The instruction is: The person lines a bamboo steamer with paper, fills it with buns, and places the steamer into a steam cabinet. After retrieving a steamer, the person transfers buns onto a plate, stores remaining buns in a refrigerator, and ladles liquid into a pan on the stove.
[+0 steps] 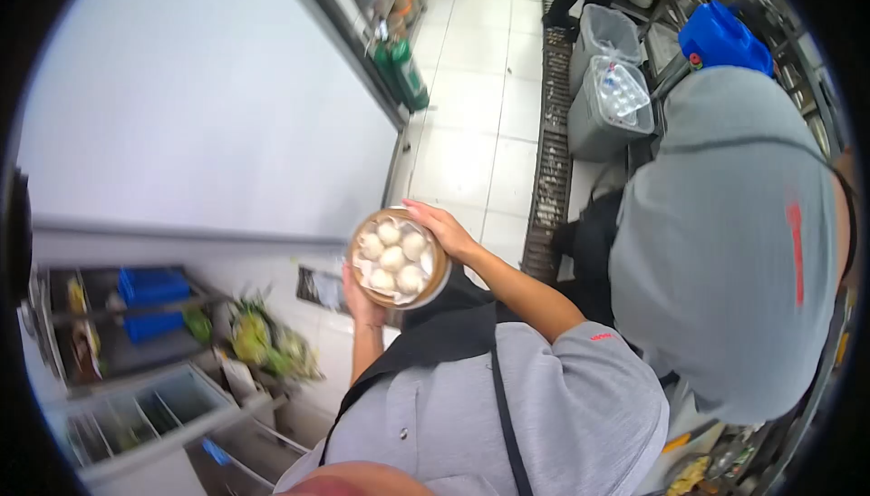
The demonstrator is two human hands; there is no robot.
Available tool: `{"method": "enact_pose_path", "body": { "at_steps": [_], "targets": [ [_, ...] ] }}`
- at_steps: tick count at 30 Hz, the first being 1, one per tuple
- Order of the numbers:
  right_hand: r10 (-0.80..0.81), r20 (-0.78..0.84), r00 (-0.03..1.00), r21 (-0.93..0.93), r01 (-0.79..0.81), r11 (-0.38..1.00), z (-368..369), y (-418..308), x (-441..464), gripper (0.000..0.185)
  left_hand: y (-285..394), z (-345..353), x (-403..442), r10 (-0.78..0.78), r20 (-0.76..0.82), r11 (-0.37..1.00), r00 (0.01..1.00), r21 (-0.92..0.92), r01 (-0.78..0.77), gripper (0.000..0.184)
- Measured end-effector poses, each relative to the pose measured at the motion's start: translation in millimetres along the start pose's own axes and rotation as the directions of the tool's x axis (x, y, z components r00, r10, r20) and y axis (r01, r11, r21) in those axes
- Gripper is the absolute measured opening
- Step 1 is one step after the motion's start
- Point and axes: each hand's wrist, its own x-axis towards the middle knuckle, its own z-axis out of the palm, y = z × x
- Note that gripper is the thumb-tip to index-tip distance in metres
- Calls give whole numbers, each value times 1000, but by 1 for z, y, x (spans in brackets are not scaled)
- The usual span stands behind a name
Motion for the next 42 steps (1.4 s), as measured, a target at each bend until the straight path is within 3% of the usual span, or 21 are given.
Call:
{"method": "enact_pose_path", "body": {
  "at_steps": [2,3,5,6,8,9,12,15,18,21,26,30,33,36,39,42],
  "targets": [
    [61,-127,990,216,-32,976,-47,-13,41,64,3,52,65,-8,24,996,1000,90,6,26],
    [44,-150,988,211,-11,977,-70,-22,53,64,2,80,91,-60,89,990,994,135,47,22],
    [10,-342,940,185,57,981,-120,-43,81,62,-2,138,154,-109,159,981,981,178,80,21],
    [-2,-340,940,177,66,982,-128,-62,80,62,3,158,166,-146,210,970,967,224,98,23],
    [136,-463,876,527,148,837,-163,-88,98,57,-3,204,216,-225,282,937,933,323,129,25],
    [137,-461,877,529,148,836,-182,-96,111,57,-7,228,239,-224,280,937,933,324,128,25],
    [208,-559,803,600,219,770,-253,-107,163,38,-30,296,316,-276,402,920,873,374,118,25],
    [158,-561,813,616,281,736,-340,-126,226,29,-50,374,394,-274,444,922,853,374,101,25],
    [179,-515,838,631,229,742,-395,-157,302,26,-53,421,458,-221,390,934,894,347,80,25],
    [208,-467,859,599,134,789,-433,-180,377,23,-45,446,507,-171,294,962,941,255,95,23],
    [313,-292,904,592,-86,801,-478,-232,510,26,-20,493,591,-11,162,994,987,106,-6,21],
    [424,-130,896,595,-272,757,-508,-280,614,34,10,540,665,56,-42,998,998,18,-55,39],
    [429,-46,902,556,-334,761,-538,-294,699,38,22,561,736,48,-61,997,997,-57,-52,42],
    [425,-68,902,523,-331,786,-559,-305,763,38,34,580,793,46,-65,989,997,-140,-54,42],
    [437,-106,893,556,-311,771,-569,-345,837,37,74,631,821,151,-52,974,987,-164,-157,49],
    [337,-120,934,599,-203,774,-585,-341,920,37,80,641,837,123,-109,989,986,-64,-130,57]
  ]
}}
